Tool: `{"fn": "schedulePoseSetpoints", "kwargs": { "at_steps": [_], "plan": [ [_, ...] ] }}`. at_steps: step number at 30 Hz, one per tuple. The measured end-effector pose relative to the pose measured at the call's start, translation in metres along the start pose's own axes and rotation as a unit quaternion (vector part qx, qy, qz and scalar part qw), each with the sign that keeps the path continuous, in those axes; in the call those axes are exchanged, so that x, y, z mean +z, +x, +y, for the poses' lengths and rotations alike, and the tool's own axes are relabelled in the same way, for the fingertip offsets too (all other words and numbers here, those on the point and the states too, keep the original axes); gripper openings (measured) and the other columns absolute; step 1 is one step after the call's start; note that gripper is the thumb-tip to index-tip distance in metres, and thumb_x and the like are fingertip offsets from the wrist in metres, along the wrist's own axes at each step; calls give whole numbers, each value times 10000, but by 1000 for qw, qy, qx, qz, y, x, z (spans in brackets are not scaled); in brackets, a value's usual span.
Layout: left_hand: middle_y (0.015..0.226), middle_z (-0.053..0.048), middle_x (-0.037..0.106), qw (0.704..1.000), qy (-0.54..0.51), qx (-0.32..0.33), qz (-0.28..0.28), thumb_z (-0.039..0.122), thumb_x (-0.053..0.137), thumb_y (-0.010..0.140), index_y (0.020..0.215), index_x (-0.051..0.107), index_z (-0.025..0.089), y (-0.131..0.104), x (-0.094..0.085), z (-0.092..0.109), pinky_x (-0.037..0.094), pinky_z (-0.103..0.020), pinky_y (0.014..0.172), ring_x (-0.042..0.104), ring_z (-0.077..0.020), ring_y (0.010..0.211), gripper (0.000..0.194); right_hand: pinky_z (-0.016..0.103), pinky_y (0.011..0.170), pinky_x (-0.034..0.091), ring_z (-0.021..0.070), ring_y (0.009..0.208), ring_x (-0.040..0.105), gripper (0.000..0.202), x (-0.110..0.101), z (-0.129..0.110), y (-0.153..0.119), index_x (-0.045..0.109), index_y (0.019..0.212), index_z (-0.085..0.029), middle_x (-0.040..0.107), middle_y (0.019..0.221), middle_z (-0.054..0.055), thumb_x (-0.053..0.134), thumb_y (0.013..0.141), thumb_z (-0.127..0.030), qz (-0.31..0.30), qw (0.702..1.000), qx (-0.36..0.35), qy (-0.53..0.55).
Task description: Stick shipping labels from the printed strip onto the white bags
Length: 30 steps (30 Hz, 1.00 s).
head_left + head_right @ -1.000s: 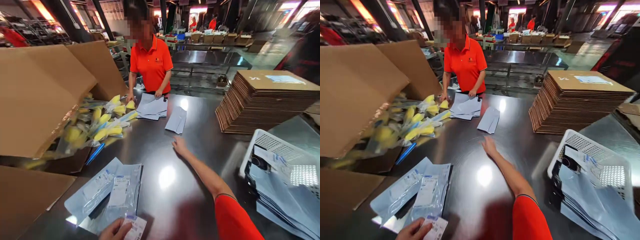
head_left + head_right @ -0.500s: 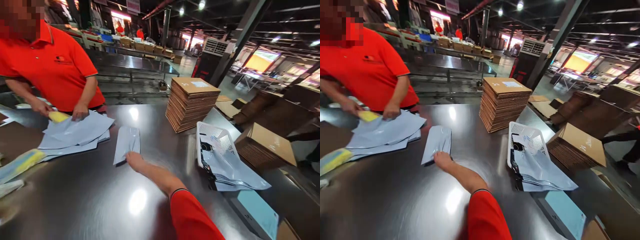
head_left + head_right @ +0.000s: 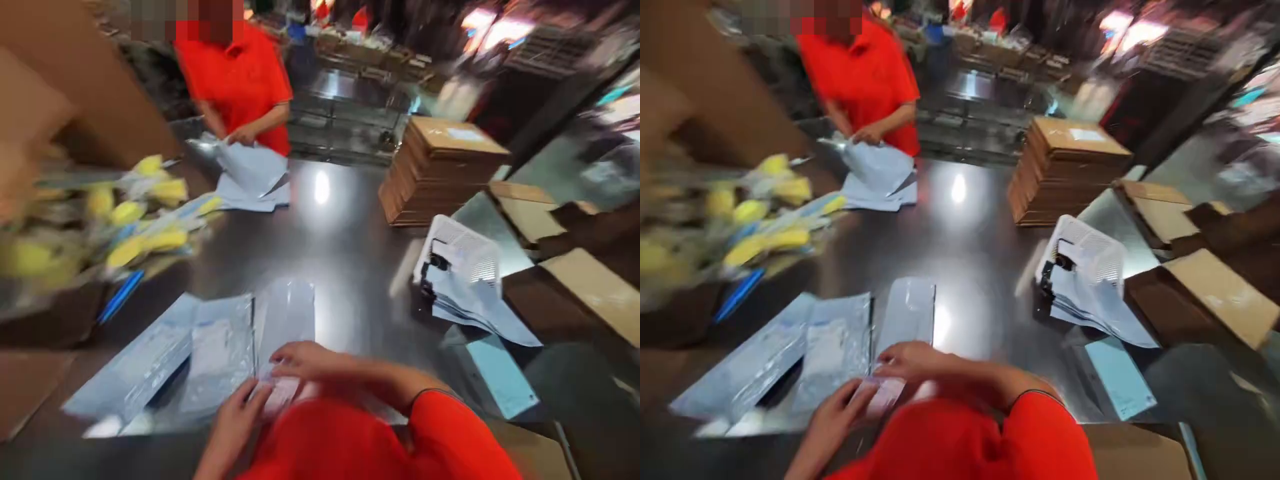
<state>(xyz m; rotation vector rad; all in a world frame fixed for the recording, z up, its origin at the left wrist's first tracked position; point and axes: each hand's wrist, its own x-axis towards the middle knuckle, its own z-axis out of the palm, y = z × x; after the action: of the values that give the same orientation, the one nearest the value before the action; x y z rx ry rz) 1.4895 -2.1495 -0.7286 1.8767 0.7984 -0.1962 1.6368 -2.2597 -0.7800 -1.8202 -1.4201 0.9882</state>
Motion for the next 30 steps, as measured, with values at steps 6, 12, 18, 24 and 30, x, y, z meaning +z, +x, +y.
{"fn": "schedulePoseSetpoints", "kwargs": {
  "at_steps": [6,12,18,24,30],
  "plan": [
    [584,26,426,992,16,-61,112,513,536,779,595,498,181,-53,13,-13,350,-262,591,421,-144,619,382,223,685,417,122,759,582,199,15,-34,-38,662,886,-179,668,849,20,522,966,-296,-19,999,-43,-2],
    [724,1,614,992,-59,-106,19,385,708,629,791,644,145,-80,18,-38,373,-242,595,509,-166,701,297,259,770,437,155,834,587,255,-24,-11,-34,673,931,-182,664,893,59,435,984,-257,89,989,-67,-96],
    [875,-85,764,962,-217,-163,-18,444,690,703,978,738,120,-120,-3,-75,514,-306,723,675,-247,799,428,298,783,398,172,885,525,395,-102,63,22,575,1141,-64,600,989,137,328,1009,-342,217,958,47,-183],
    [1016,-82,767,963,-194,-152,109,513,699,696,1000,770,142,-130,-22,-85,516,-387,912,677,-311,992,485,339,839,400,240,993,557,416,-30,85,59,605,1224,-155,628,1090,149,599,913,-431,97,952,75,-280],
    [1061,-98,755,970,-198,-128,65,487,667,772,1022,763,128,-121,-19,-84,499,-384,943,669,-301,1014,449,504,961,382,425,1305,373,936,2,78,46,178,1559,-125,353,1496,270,624,852,-548,215,895,187,-343]
  ]
}}
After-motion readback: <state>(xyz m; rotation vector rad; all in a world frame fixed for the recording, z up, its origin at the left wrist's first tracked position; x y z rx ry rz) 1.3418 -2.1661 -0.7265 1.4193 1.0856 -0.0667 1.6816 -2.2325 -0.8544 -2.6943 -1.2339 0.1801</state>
